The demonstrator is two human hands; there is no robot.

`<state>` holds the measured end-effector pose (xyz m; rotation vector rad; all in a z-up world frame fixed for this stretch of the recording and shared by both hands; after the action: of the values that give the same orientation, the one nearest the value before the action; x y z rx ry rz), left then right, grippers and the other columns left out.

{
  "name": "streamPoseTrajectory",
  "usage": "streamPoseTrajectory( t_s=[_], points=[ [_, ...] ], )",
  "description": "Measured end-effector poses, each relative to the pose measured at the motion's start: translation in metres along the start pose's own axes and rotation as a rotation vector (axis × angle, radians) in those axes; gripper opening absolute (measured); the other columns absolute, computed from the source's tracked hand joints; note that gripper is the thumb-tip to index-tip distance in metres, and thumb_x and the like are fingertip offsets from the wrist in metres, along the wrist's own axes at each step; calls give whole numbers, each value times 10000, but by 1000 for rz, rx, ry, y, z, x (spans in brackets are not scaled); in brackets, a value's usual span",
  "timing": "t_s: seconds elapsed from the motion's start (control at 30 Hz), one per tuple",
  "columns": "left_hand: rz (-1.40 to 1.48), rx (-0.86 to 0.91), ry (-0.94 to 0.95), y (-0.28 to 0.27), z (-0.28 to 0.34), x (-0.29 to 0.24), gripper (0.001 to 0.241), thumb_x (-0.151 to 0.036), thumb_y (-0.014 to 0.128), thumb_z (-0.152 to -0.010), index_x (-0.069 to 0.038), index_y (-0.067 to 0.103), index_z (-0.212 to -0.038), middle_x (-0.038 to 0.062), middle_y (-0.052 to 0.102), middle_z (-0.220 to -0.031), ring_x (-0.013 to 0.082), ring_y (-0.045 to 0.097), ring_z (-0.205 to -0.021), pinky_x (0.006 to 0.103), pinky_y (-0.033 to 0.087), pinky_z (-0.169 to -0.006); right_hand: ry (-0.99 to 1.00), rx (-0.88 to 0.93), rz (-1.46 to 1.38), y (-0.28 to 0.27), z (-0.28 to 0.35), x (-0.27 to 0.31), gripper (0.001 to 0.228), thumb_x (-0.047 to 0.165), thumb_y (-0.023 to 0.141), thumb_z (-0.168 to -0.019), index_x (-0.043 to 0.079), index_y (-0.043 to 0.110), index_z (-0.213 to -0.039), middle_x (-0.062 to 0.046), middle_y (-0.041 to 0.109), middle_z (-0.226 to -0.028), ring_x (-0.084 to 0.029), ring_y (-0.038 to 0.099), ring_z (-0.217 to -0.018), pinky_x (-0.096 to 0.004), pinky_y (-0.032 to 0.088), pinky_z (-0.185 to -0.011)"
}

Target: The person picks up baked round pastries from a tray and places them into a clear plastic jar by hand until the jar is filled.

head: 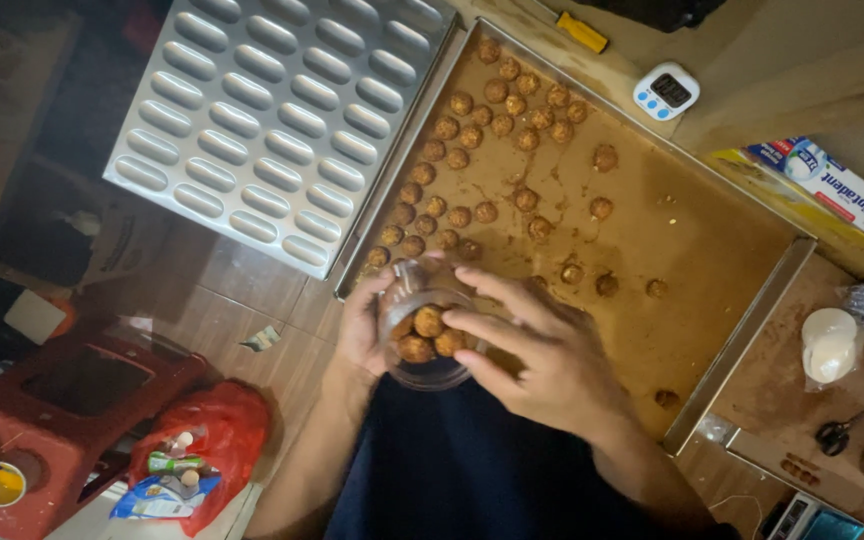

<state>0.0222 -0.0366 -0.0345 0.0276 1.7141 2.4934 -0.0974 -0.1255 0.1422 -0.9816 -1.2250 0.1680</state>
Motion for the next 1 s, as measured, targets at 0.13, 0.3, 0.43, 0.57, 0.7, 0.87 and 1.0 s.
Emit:
streamPoseTrajectory(
  t_s=[0.13,0.3,0.43,0.57,0.7,0.87,1.0],
  points=[
    [-101,-94,85,6,14,-16,683,-396,555,-917,30,520,-1449,275,621,-1351,417,601,-1243,513,473,-1103,-23,-155,-101,-29,3,-32,336,126,799,-846,125,740,-1177,-113,631,-1407,-236,688,-1193,-390,609,-969],
    [188,-93,243,-13,32,-37,647,-464,586,-895,-51,543,-1391,244,557,-1379,475,553,-1339,561,477,-1176,212,-449,-236,-40,18,-163,171,52,685,-995,80,746,-1152,-93,734,-1296,-131,756,-984,-200,643,-693],
    [238,-111,316,-45,47,-62,689,-451,605,-910,-48,568,-1468,323,551,-1443,442,544,-1300,558,456,-1117,513,-413,-218,-8,22,-206,143,88,675,-994,87,740,-1121,-86,717,-1301,-121,707,-816,-194,473,-447],
    [229,-52,440,-37,55,-81,669,-483,603,-930,-77,562,-1460,293,552,-1440,468,504,-1387,602,430,-1169,349,-272,-118,42,18,-233,201,55,669,-996,86,722,-1188,-100,685,-1300,-117,711,-909,-191,611,-673],
    [59,-230,515,-23,58,-95,557,-488,632,-950,-157,576,-1395,235,532,-1424,441,449,-1448,652,420,-1205,278,-24,153,85,-1,-238,272,83,672,-994,86,685,-1265,-76,662,-1316,-145,693,-820,-254,621,-668],
    [83,-153,536,-18,63,-96,597,-494,660,-936,-124,586,-1398,248,529,-1465,451,454,-1456,651,420,-1169,182,43,207,107,-25,-242,418,97,664,-932,60,635,-1347,-86,532,-1445,-232,662,-1029,-375,609,-872],
    [125,-124,527,-31,65,-91,619,-473,663,-919,-131,581,-1428,243,521,-1503,451,474,-1458,621,427,-1164,50,103,457,115,-47,-239,431,165,718,-866,70,669,-1283,-93,553,-1348,-273,578,-1194,-438,565,-929]
  ],
)
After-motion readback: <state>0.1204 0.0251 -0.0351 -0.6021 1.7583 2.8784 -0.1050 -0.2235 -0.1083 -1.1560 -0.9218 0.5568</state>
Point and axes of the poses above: each hand's wrist, its own z-axis away from the middle knuckle, its own y-axis out of the palm, x = y × z, the point moved 5 cm from there along -z, towards the middle knuckle
